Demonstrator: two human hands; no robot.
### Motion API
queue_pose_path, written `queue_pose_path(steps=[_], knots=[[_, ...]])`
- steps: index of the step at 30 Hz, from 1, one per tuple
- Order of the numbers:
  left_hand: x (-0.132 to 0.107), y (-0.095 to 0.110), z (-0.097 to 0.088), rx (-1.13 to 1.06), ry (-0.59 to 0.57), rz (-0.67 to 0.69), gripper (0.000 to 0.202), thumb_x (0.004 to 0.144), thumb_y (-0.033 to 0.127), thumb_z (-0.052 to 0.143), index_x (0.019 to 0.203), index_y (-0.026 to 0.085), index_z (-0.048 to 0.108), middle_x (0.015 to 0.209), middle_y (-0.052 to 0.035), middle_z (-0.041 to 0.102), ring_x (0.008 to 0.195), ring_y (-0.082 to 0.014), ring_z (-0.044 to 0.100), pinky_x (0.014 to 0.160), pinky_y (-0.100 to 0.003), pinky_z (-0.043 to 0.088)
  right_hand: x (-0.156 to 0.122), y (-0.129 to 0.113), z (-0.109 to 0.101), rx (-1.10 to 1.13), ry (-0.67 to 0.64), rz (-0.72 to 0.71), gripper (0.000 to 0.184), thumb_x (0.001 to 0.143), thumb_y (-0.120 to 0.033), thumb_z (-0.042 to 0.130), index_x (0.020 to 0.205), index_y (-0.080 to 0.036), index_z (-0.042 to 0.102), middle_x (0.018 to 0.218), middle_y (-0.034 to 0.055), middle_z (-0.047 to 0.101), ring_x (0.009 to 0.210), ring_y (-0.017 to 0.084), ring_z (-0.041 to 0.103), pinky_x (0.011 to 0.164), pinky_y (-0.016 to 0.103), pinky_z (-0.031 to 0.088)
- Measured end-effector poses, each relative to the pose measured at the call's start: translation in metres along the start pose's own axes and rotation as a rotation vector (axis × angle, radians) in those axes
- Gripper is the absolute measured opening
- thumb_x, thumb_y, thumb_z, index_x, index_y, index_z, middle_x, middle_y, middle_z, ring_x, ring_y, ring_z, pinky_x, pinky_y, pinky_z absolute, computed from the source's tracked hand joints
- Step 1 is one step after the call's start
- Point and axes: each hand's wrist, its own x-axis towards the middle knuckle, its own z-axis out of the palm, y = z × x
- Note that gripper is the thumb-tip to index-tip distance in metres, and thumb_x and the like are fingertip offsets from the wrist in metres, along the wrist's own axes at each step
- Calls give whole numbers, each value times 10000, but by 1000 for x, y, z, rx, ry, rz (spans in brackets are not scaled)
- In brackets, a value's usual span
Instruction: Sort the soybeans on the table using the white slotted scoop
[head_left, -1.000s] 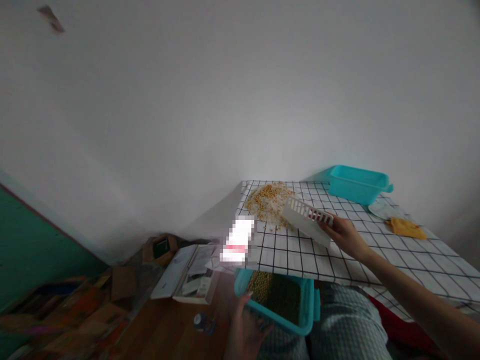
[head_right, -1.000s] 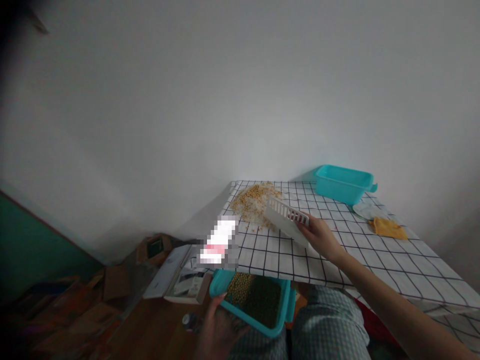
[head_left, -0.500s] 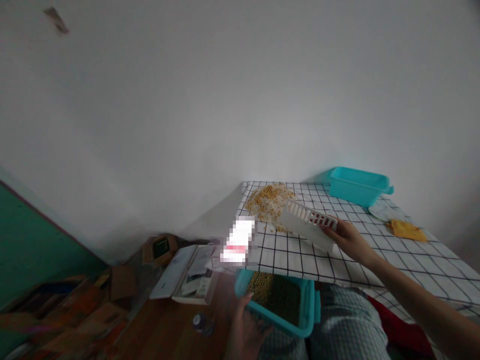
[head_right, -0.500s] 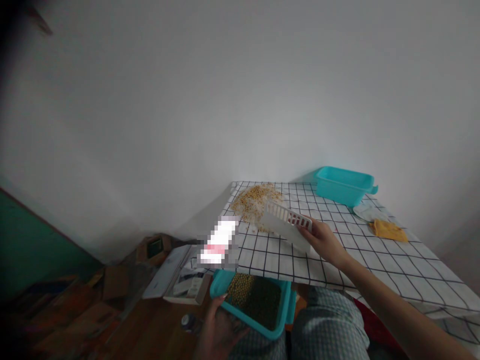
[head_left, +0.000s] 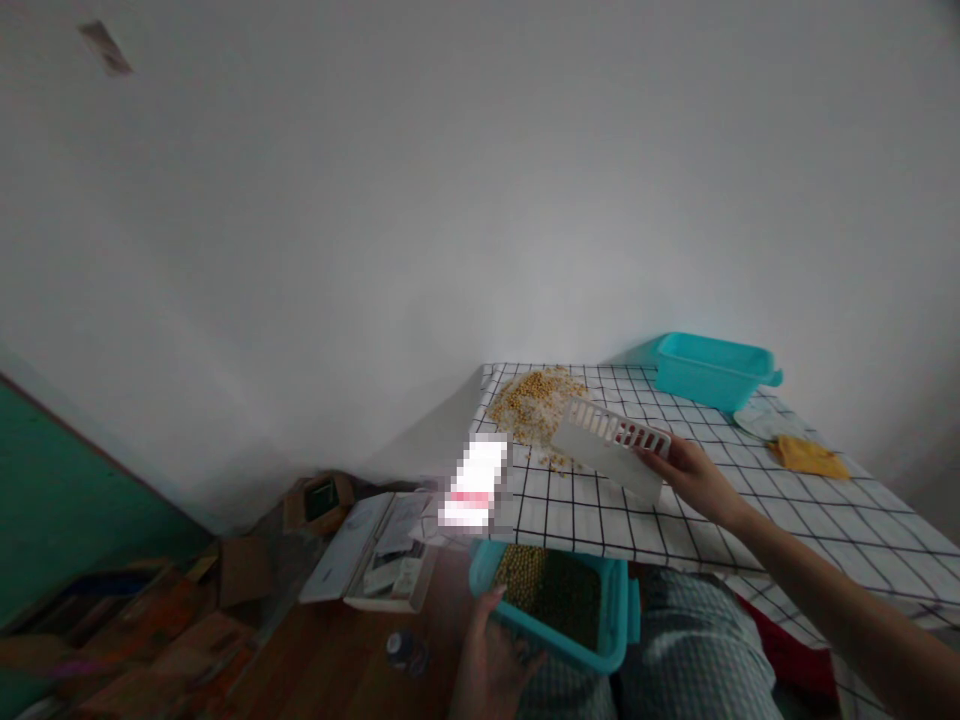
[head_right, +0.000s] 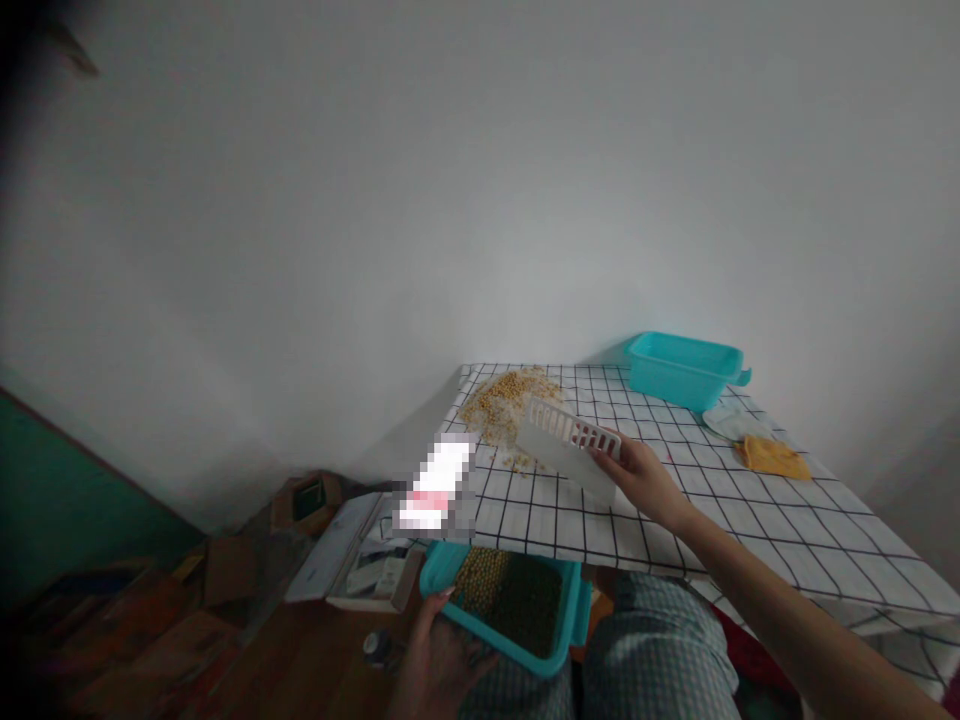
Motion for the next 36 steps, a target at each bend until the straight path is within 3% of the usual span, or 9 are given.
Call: queue_pose_path(steps=[3, 8, 13, 22, 27, 36], knots=[[-1, 0, 2, -14, -6, 3, 483, 774, 434, 612, 1197, 218, 524, 1010, -100, 712, 826, -256, 660, 741, -397, 481, -2, 0, 0, -29, -22, 2, 341, 919, -435, 501, 1101, -178, 633, 988, 86, 714, 829, 246, 662, 709, 362, 545], [6, -2, -6, -13, -2, -6, 516, 743, 419, 648, 1205, 217, 540, 1099, -121, 695, 938, -303, 652, 748, -412, 487, -8, -4, -1, -42, -73, -24, 342, 928, -422, 495, 1157, -197, 613, 1034, 77, 708, 867, 244, 656, 757, 366, 538], [12, -4, -14, -22, -8, -11, 477, 733, 415, 659, 1159, 221, 568, 1096, -122, 698, 934, -305, 652, 739, -414, 493, -8, -3, -5, -58, -44, -8, 361, 924, -439, 495, 1162, -196, 617, 1007, 78, 710, 841, 246, 656, 724, 359, 540], [10, -1, -11, -9, -34, 3, 517, 753, 431, 647, 1212, 232, 518, 1097, -109, 699, 912, -288, 663, 730, -407, 510, -10, -12, 1, -10, -107, -8, 376, 927, -438, 489, 1190, -199, 612, 1001, 68, 713, 804, 225, 656, 681, 324, 535], [11, -1, -12, -22, -32, -5, 538, 746, 434, 651, 1231, 235, 527, 1114, -113, 694, 935, -287, 655, 712, -394, 503, -10, -13, 0, 38, -106, -2, 367, 919, -449, 498, 1161, -203, 620, 1032, 79, 712, 862, 247, 664, 739, 358, 545], [-3, 2, -1, 8, -12, 22, 536, 759, 414, 648, 1223, 186, 505, 1049, -108, 704, 864, -273, 664, 728, -389, 493, -10, -9, -1, -42, -119, -20, 368, 919, -451, 489, 1168, -215, 625, 959, 53, 718, 783, 223, 654, 667, 324, 531]])
